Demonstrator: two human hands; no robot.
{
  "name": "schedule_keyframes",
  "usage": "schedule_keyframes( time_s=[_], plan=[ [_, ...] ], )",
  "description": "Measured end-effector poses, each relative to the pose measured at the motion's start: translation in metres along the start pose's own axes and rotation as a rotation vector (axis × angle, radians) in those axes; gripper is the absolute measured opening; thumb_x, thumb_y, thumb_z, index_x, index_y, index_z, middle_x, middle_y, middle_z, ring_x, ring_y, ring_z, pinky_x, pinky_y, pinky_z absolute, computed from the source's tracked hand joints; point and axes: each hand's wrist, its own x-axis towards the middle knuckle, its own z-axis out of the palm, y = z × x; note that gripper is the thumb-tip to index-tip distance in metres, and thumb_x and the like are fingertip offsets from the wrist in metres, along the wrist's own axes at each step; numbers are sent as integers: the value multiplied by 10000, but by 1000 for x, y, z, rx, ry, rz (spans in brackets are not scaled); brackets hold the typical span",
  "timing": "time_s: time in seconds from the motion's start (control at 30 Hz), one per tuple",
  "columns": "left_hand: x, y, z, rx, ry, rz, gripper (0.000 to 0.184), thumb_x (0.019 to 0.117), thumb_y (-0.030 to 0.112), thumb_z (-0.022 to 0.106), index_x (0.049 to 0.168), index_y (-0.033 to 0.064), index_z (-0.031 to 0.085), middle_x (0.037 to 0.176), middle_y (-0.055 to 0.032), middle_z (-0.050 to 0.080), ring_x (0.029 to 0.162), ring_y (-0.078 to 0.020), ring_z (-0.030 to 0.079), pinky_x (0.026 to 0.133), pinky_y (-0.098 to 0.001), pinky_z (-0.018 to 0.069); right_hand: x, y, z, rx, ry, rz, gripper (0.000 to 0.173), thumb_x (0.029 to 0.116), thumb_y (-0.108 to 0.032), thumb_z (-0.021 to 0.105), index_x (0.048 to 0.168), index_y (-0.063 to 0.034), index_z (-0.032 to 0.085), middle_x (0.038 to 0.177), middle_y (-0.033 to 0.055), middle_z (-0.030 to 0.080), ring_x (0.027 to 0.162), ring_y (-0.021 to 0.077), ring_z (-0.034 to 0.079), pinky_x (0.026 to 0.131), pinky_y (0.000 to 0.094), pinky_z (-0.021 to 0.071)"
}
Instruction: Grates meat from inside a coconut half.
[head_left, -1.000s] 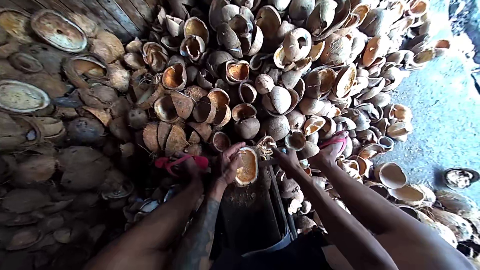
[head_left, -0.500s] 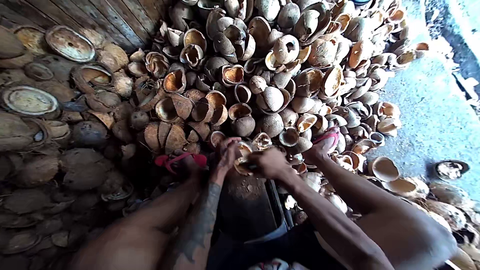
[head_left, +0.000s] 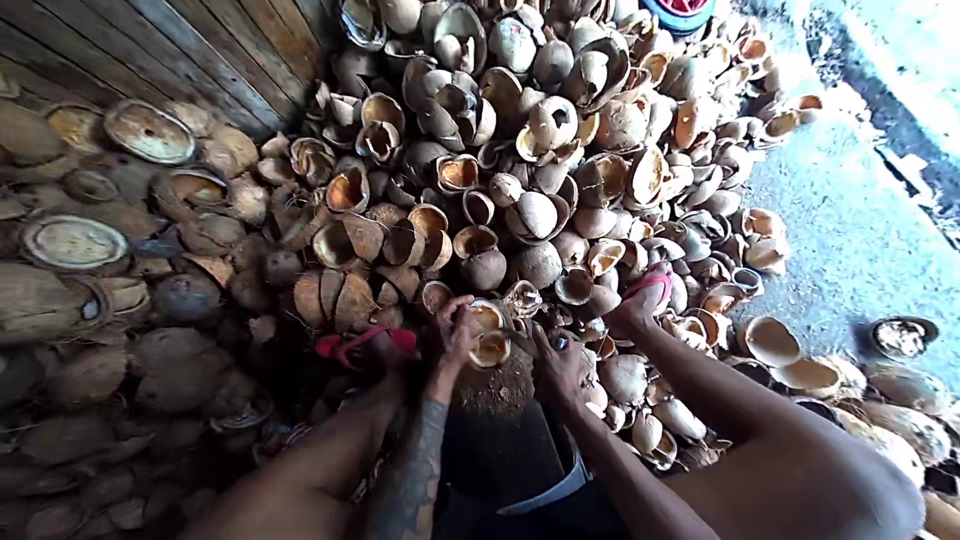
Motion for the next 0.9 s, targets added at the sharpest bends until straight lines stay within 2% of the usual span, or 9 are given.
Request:
schedule_keyframes(
  time_s=[0.07,0.17,0.23,0.3,0.4,0.53,0.67,0.77,0.9],
  plan=[
    [10,-7,-9,-78,-68,-36,279,1013,103,505,1153,7,726,1181,-110,733,1105,-171,679,989,-416,528,47,8,-9,-193,-75,-103,339,977,-322,679,916,12,686,719,71,615,617,162,575,626,399,523],
    [5,0,-4,-18,-43,10,259,1014,93,538,1173,12,726,1192,-106,734,1117,-180,685,1012,-421,529,84,46,-18,-178,-60,-112,299,963,-311,695,849,-35,676,698,28,595,594,123,556,596,363,503],
    [-1,3,-6,89,36,65,275,1008,151,569,1206,27,714,1189,-108,733,1116,-184,691,1016,-426,538,48,35,-15,-56,-71,-40,302,999,-299,661,908,-12,687,717,34,633,597,117,585,596,341,532],
    [-14,4,-3,207,93,54,330,1037,272,558,1232,60,720,1201,-95,734,1121,-172,694,1021,-427,536,-1,15,-10,84,-42,112,362,1045,-324,601,869,-10,636,596,25,548,456,124,500,459,325,480],
    [-15,0,7,357,96,94,361,1035,347,540,1200,104,748,1213,-56,741,1134,-159,700,1025,-431,544,-31,12,-1,245,95,271,398,1063,-336,582,804,-33,588,537,22,480,396,126,440,394,310,442],
    [3,7,11,454,110,58,272,1013,184,554,1166,93,758,1101,-79,765,1002,-192,737,929,-450,579,47,37,-3,-139,84,-2,405,1013,-328,630,730,-39,624,590,9,515,517,121,491,539,367,452],
    [1,6,11,510,65,21,280,1018,176,539,1204,164,748,1154,-51,754,1034,-226,724,920,-526,559,91,40,-9,-252,-80,-175,363,986,-355,645,769,-66,679,647,9,582,577,115,552,600,367,499],
    [1,-4,1,406,-4,34,319,1052,220,520,1311,141,689,1244,-80,719,1136,-230,691,1011,-516,533,50,27,-17,-147,-67,-83,375,1001,-358,646,809,-39,687,671,31,611,593,130,572,609,367,513],
    [-5,4,15,373,19,26,338,1056,223,525,1304,53,678,1223,-140,724,1150,-256,692,1052,-477,511,-7,4,-20,73,57,301,402,1052,-341,603,789,-37,598,558,22,490,419,119,429,410,311,414]
  ],
)
